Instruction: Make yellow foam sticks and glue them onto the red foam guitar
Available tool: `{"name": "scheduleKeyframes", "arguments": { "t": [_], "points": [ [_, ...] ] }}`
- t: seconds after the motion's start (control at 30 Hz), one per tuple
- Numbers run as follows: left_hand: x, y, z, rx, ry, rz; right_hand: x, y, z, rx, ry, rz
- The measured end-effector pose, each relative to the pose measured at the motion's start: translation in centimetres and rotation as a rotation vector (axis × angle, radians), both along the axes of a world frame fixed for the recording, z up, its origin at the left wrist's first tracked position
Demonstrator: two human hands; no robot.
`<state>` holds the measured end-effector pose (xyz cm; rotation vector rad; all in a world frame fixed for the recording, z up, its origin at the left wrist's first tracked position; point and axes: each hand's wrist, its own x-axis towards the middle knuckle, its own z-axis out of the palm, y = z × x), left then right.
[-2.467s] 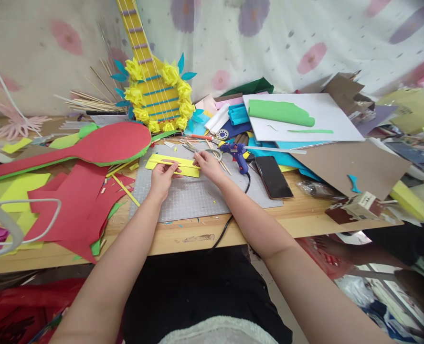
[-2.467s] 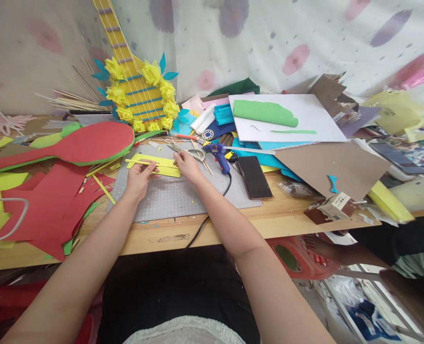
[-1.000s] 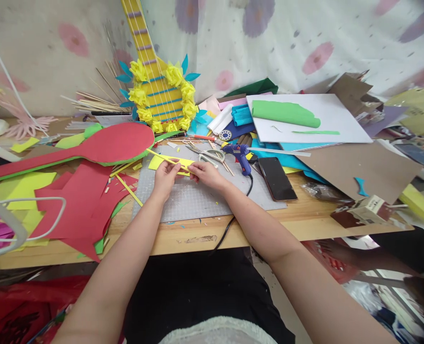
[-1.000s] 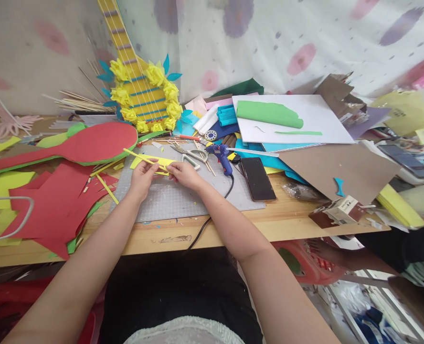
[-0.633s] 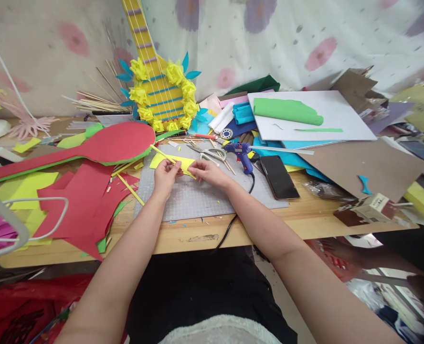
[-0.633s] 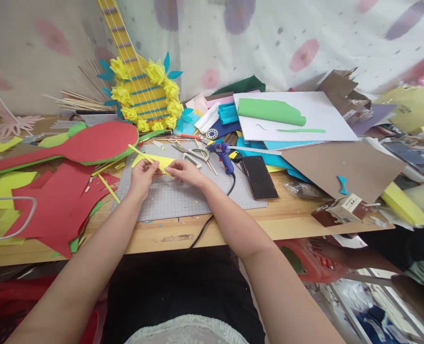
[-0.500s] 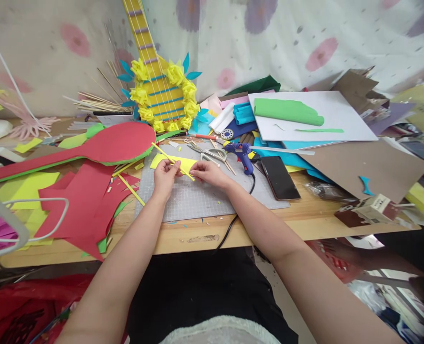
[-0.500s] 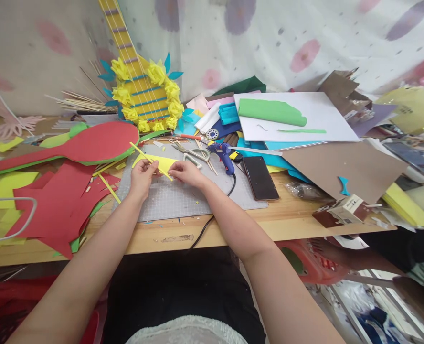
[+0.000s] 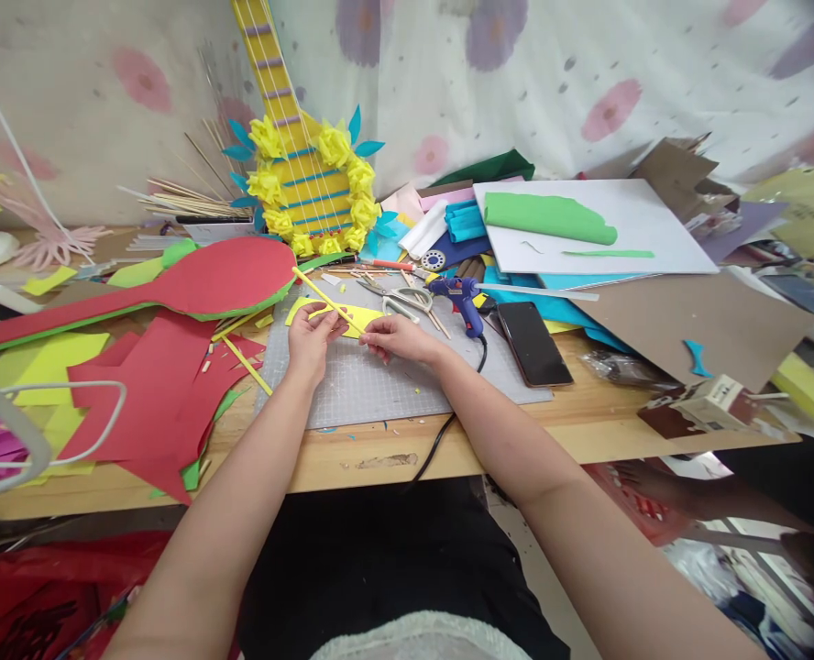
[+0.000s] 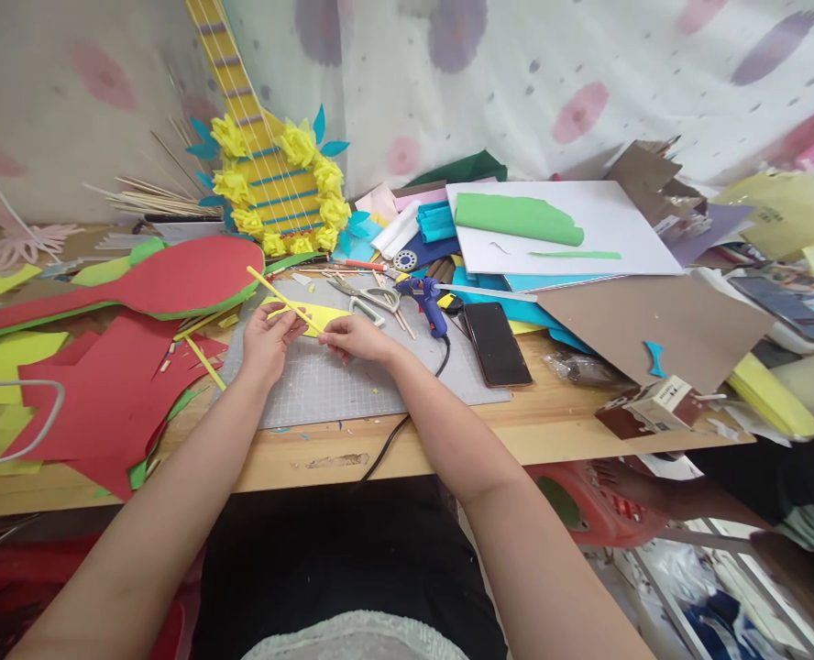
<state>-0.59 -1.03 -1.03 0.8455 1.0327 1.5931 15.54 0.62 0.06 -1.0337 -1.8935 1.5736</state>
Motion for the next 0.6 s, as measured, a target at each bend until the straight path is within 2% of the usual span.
{"name": "scheduleKeyframes", "arguments": {
  "t": [0.13, 0.37, 0.5, 0.6],
  "points": [
    [0.07, -0.02, -0.21, 0.009, 0.004, 0.060, 0.05, -0.17, 0.13, -0.053, 0.037, 0.026],
    [0.20, -0.08, 0.28, -0.039, -0.042, 0.056, 0.06, -0.28, 0.18, -0.051, -0.031, 0.070],
    [-0.07, 0.09, 0.10, -0.046, -0.080, 0.150, 0.23, -0.11, -0.04, 0.045, -0.076, 0.037],
    [0.03, 0.19, -0.08, -0.060, -0.058, 0.139, 0.13, -0.10, -0.20, 0.189, -0.160, 0.012]
  ]
}}
